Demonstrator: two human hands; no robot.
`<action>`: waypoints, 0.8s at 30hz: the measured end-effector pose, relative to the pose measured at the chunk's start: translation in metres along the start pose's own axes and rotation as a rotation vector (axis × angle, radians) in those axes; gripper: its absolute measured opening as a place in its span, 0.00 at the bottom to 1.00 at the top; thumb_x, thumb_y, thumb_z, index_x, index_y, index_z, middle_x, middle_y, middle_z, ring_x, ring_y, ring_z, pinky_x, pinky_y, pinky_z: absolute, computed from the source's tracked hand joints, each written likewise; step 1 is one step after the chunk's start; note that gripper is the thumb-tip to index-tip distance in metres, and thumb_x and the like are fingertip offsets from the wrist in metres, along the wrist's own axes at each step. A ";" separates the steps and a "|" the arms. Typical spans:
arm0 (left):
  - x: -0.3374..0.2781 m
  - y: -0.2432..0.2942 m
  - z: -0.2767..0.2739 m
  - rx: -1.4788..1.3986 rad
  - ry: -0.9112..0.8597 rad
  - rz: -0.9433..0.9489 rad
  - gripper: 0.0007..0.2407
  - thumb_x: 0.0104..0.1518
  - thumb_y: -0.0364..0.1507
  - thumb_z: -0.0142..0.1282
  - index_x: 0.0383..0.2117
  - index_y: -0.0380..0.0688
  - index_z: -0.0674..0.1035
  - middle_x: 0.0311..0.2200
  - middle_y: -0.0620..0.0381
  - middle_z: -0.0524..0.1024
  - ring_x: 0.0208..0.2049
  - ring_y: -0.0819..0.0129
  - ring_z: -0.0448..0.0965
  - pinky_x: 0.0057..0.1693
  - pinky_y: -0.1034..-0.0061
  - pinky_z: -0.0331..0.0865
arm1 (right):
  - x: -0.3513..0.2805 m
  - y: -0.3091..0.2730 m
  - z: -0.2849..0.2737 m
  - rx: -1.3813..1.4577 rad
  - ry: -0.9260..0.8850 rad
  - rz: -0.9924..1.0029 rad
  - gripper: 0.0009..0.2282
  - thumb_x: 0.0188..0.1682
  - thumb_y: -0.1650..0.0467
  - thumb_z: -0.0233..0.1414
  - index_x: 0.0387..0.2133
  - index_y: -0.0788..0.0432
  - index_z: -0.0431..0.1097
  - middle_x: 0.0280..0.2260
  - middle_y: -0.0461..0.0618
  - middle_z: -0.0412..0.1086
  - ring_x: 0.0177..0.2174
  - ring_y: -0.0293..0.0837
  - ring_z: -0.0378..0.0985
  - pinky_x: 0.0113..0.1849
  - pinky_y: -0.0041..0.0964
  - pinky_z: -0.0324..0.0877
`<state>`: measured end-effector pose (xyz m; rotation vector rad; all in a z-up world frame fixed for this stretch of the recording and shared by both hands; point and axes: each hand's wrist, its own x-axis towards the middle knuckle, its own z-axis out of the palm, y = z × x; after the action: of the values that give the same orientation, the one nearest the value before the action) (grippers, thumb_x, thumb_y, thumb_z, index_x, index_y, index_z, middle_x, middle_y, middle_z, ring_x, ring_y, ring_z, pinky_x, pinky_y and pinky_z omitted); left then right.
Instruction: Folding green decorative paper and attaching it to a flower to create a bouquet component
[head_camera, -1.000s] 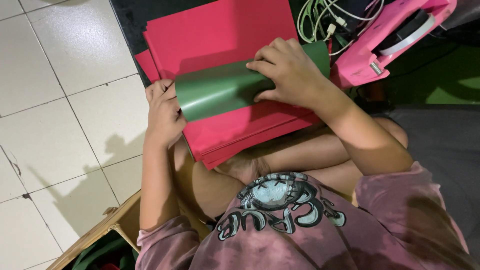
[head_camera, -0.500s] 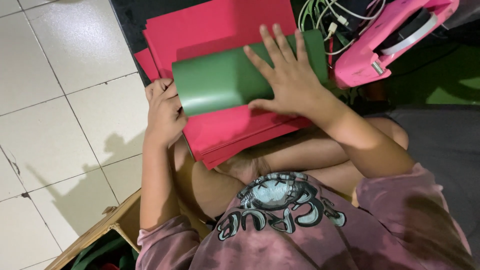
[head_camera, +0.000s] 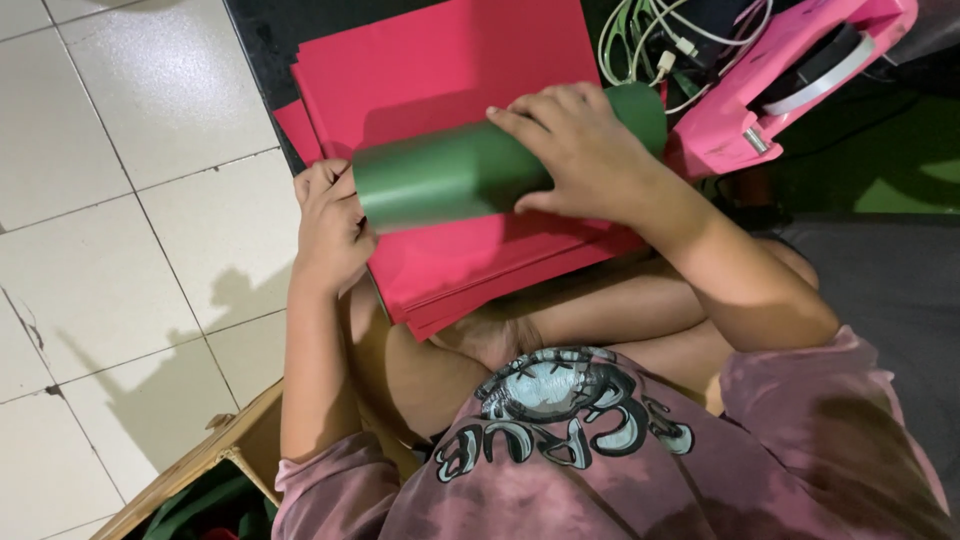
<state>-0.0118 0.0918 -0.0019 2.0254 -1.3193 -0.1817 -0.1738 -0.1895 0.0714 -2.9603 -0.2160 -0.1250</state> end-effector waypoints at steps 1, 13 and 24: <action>0.000 0.001 0.000 -0.001 -0.002 -0.002 0.12 0.37 0.15 0.49 0.30 0.33 0.79 0.49 0.54 0.77 0.48 0.50 0.63 0.61 0.61 0.51 | 0.000 0.000 -0.001 0.002 -0.002 0.000 0.44 0.33 0.57 0.68 0.65 0.58 0.61 0.55 0.55 0.64 0.52 0.54 0.65 0.55 0.50 0.54; 0.003 0.003 -0.001 0.021 0.031 0.020 0.10 0.41 0.15 0.55 0.30 0.36 0.83 0.46 0.56 0.78 0.45 0.53 0.64 0.59 0.64 0.55 | 0.003 0.002 0.005 0.068 0.057 -0.021 0.38 0.29 0.56 0.71 0.56 0.57 0.72 0.49 0.51 0.65 0.45 0.52 0.65 0.49 0.46 0.61; 0.002 0.002 -0.001 0.020 0.023 0.026 0.13 0.40 0.14 0.52 0.33 0.36 0.81 0.48 0.57 0.78 0.47 0.53 0.64 0.61 0.62 0.52 | -0.002 0.012 0.040 -0.069 0.050 0.040 0.41 0.54 0.35 0.35 0.75 0.41 0.48 0.73 0.58 0.34 0.70 0.61 0.28 0.64 0.70 0.20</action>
<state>-0.0119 0.0901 0.0011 2.0201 -1.3372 -0.1334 -0.1710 -0.1940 0.0301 -3.0239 -0.1494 -0.2054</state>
